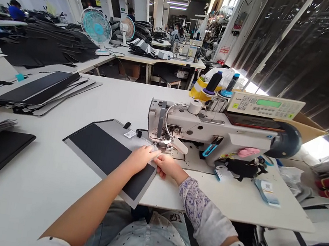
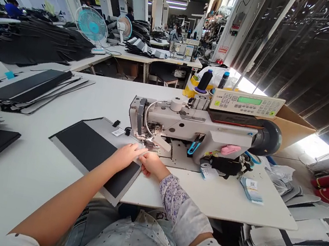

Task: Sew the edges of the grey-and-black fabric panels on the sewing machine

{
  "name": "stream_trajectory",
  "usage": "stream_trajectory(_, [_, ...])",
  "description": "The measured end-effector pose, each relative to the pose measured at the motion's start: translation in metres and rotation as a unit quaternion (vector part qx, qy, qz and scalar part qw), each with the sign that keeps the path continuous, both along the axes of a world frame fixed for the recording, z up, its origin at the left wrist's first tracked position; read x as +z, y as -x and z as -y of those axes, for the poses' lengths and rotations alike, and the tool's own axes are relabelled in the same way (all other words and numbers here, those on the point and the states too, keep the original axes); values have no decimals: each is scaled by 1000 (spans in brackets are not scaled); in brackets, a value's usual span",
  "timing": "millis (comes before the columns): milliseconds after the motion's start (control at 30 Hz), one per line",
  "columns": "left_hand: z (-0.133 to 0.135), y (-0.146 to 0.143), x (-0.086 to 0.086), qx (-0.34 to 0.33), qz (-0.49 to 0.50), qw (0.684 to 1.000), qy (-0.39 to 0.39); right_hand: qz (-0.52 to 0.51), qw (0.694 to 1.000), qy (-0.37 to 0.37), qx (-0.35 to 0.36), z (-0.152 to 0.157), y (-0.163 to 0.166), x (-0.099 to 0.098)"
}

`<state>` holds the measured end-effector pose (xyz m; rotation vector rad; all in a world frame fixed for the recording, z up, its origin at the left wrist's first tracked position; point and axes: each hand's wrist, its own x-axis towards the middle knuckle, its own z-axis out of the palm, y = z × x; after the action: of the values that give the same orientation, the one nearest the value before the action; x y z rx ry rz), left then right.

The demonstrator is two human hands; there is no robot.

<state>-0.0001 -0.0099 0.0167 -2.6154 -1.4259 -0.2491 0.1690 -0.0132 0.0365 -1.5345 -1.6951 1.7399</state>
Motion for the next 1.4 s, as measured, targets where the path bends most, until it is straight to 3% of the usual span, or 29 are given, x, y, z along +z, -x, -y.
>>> stream_trajectory(333, [-15,10,-20,-26,101,995,-3,51,998,-28,30,6,3,-4])
stream_trajectory(400, [-18,9,-21,-21,101,995,8,85,993,-68,37,5,2,-5])
stream_trajectory(533, [-11,7,-9,3,114,993,45,192,944,-267,32,8,-1,-8])
stream_trajectory(600, [3,8,0,6,130,990,62,216,922,-319,30,9,-3,-12])
stream_trajectory(833, [43,5,11,-1,136,987,90,243,911,-332,31,13,-5,-22])
stream_trajectory(1100, [39,3,2,-19,104,992,75,285,847,-445,54,33,-2,-36])
stream_trajectory(1400, [20,12,1,-25,110,990,80,213,826,-517,69,20,-8,-37])
